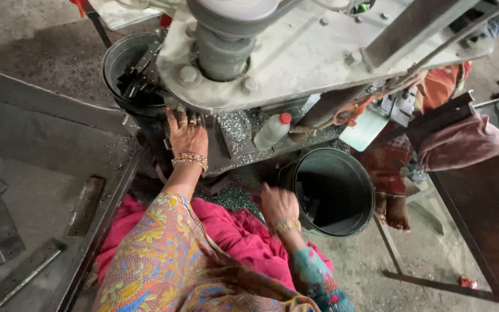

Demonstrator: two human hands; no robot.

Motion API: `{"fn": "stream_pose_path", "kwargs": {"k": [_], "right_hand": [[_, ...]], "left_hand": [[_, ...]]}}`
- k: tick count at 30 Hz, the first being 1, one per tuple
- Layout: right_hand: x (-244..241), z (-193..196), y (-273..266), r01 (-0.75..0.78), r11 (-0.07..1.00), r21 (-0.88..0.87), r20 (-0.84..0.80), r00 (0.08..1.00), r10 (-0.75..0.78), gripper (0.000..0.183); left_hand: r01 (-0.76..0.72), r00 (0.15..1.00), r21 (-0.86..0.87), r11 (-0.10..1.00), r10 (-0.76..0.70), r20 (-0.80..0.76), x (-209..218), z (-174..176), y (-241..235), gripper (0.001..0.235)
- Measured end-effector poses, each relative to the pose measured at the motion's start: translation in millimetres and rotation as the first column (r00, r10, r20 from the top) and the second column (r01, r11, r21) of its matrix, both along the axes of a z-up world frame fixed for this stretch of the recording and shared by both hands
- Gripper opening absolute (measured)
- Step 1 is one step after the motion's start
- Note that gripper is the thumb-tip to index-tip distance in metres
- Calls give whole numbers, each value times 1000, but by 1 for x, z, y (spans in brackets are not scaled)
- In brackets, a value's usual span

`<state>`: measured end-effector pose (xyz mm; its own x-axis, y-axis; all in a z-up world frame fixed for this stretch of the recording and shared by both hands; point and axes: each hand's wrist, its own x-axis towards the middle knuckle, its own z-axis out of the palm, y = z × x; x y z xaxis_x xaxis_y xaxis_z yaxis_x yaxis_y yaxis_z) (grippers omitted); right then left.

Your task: The person picks up metal hinge pieces and feeds them into a mechanical press one by one, then places the processed pieces into a bin.

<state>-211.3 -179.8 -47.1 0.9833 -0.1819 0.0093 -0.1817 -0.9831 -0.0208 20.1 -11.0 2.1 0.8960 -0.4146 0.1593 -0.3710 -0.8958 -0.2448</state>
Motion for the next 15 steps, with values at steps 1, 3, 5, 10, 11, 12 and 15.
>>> {"fn": "stream_pose_path", "kwargs": {"k": [1,3,5,10,11,12,15], "right_hand": [[-17,-13,1,11,1000,16,37,999,-11,35],[-21,-28,-7,50,998,38,8,999,-51,40],[-22,-28,-1,122,990,67,-134,985,-112,38],[18,3,-1,85,996,20,-184,980,-80,22],[27,8,1,55,997,-60,-157,986,-64,22],[32,13,1,23,997,-68,-112,993,-31,21],[47,28,3,-46,995,-89,-20,999,44,19]], "left_hand": [[7,998,-2,1000,-7,69,5,-4,-4,50],[8,1000,-54,999,-6,30,4,-12,-4,50],[1,1000,-79,997,-1,-9,8,-15,0,49],[50,998,-253,966,-42,36,9,-15,4,49],[49,999,-220,974,-53,-12,2,-12,6,49],[50,996,-187,981,-62,-59,-11,-10,8,49],[64,968,-126,990,-92,-232,-53,-2,12,73]]}}
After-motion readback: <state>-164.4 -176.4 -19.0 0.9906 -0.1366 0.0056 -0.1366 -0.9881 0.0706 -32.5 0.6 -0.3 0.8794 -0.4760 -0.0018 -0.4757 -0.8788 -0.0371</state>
